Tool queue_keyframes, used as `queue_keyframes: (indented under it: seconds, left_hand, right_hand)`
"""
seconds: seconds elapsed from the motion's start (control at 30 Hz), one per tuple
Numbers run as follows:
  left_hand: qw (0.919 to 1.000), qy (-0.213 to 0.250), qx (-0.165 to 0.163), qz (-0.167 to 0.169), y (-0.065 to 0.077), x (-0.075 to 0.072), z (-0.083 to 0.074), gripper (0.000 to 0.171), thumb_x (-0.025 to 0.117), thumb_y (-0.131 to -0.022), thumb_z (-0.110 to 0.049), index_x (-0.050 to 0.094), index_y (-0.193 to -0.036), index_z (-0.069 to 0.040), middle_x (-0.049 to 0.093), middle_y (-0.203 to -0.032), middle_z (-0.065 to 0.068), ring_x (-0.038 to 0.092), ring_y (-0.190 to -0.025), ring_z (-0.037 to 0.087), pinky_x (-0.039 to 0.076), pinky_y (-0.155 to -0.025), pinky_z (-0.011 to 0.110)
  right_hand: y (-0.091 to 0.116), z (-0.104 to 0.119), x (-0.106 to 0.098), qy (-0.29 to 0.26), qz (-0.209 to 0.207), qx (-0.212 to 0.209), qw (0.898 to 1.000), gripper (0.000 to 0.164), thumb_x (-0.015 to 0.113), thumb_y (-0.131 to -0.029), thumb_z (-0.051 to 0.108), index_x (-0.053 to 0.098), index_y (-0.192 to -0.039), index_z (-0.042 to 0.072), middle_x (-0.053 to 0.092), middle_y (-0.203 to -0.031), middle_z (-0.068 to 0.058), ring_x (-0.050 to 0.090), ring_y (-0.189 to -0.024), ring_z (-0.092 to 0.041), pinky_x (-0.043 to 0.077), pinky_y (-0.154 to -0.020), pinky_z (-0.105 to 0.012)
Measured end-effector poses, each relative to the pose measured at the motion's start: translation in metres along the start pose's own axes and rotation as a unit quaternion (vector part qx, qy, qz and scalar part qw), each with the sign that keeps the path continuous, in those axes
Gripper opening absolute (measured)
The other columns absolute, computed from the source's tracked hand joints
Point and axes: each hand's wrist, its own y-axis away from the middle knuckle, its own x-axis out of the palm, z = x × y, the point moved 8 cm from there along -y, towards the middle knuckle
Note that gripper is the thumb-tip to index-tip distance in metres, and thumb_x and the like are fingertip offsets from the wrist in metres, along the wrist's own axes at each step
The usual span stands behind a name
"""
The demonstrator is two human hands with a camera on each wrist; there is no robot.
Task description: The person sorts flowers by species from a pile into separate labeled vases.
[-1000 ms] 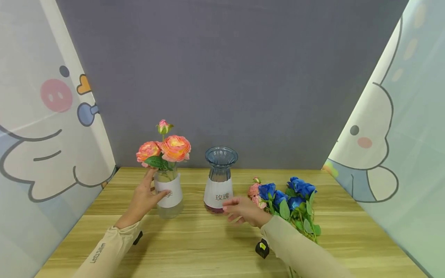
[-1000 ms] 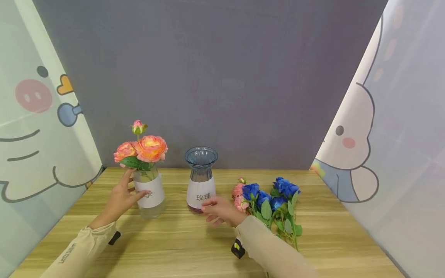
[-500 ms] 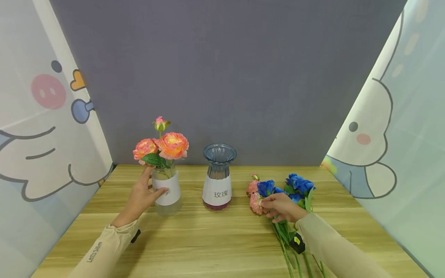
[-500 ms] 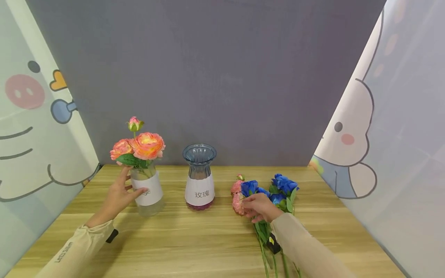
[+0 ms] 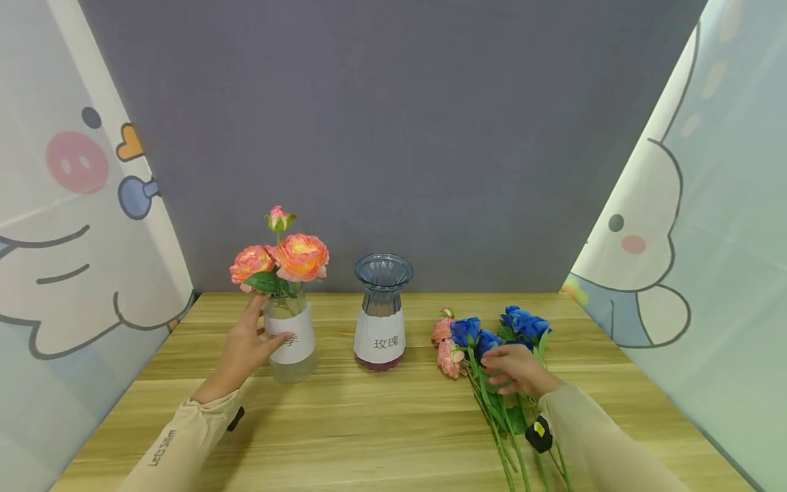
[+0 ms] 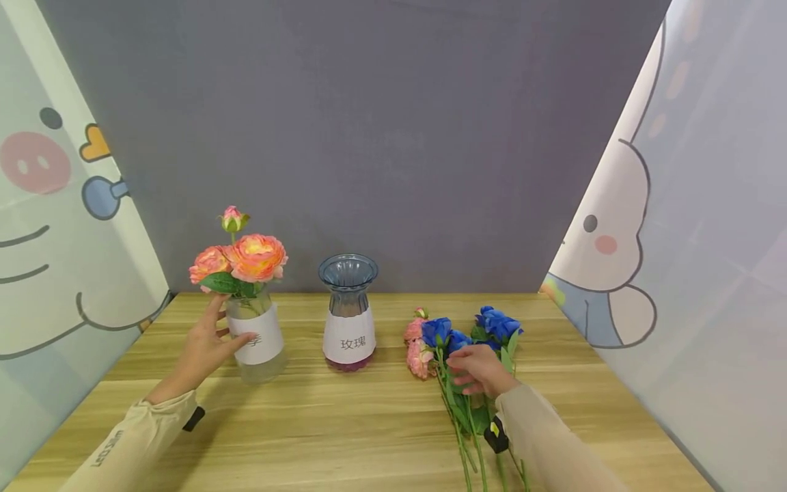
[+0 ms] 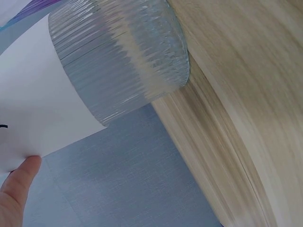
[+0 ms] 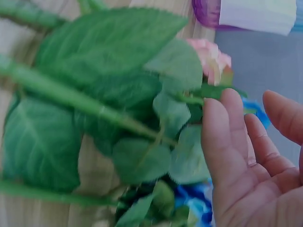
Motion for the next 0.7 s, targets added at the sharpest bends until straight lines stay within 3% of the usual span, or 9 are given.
queue_keyframes:
  seconds: [0.3, 0.4, 0.47, 0.57, 0.63, 0.7]
  left_hand:
    - [0.9999, -0.005, -0.014, 0.005, 0.002, 0.002, 0.003, 0.095, 0.079, -0.072, 0.007, 0.025, -0.149, 0.001, 0.027, -0.148, 0.032, 0.051, -0.108, 0.050, 0.051, -0.071, 0.058]
    - [0.9988, -0.041, 0.002, -0.029, 0.006, 0.002, -0.001, 0.091, 0.081, -0.069, 0.007, 0.029, -0.144, 0.009, 0.033, -0.142, 0.036, 0.052, -0.106, 0.050, 0.049, -0.074, 0.059]
    - [0.9940, -0.072, 0.030, -0.077, 0.009, -0.001, -0.009, 0.084, 0.082, -0.068, 0.006, 0.036, -0.138, 0.012, 0.041, -0.135, 0.037, 0.052, -0.105, 0.050, 0.046, -0.077, 0.061]
    - [0.9701, -0.123, 0.104, -0.181, 0.015, -0.006, -0.029, 0.052, 0.071, -0.079, -0.005, 0.049, -0.123, 0.014, 0.055, -0.119, 0.035, 0.055, -0.098, 0.050, 0.045, -0.076, 0.060]
    - [0.9458, -0.152, 0.153, -0.243, 0.019, -0.008, -0.043, 0.040, 0.062, -0.081, -0.014, 0.056, -0.110, 0.012, 0.062, -0.107, 0.030, 0.058, -0.087, 0.048, 0.045, -0.070, 0.058]
    - [0.9216, -0.172, 0.206, -0.281, 0.020, -0.005, -0.058, 0.034, 0.055, -0.083, -0.021, 0.062, -0.098, 0.009, 0.066, -0.096, 0.026, 0.059, -0.074, 0.045, 0.045, -0.061, 0.054]
  right_hand:
    - [0.010, -0.017, -0.028, -0.010, 0.017, 0.020, 1.000, 0.049, 0.054, -0.098, 0.015, 0.040, -0.132, -0.017, 0.060, -0.094, -0.011, 0.060, -0.065, -0.013, 0.053, -0.059, -0.031]
    - [0.016, -0.024, -0.032, -0.015, 0.027, 0.026, 0.999, 0.053, 0.053, -0.098, 0.015, 0.035, -0.134, -0.019, 0.058, -0.090, -0.009, 0.058, -0.063, -0.011, 0.052, -0.059, -0.030]
    - [0.018, -0.029, -0.036, -0.016, 0.024, 0.029, 0.999, 0.053, 0.053, -0.098, 0.015, 0.034, -0.135, -0.019, 0.058, -0.090, -0.009, 0.059, -0.063, -0.010, 0.053, -0.058, -0.029]
    - [0.022, -0.038, -0.044, -0.022, 0.006, 0.040, 0.999, 0.050, 0.054, -0.098, 0.015, 0.038, -0.132, -0.018, 0.059, -0.094, -0.011, 0.061, -0.065, -0.013, 0.054, -0.060, -0.031]
    - [0.024, -0.042, -0.049, -0.026, -0.005, 0.050, 0.998, 0.049, 0.054, -0.097, 0.015, 0.040, -0.131, -0.018, 0.060, -0.096, -0.013, 0.062, -0.066, -0.014, 0.054, -0.062, -0.032]
    - [0.027, -0.047, -0.053, -0.030, -0.015, 0.061, 0.998, 0.049, 0.055, -0.097, 0.015, 0.041, -0.130, -0.018, 0.061, -0.096, -0.013, 0.062, -0.068, -0.015, 0.055, -0.064, -0.033]
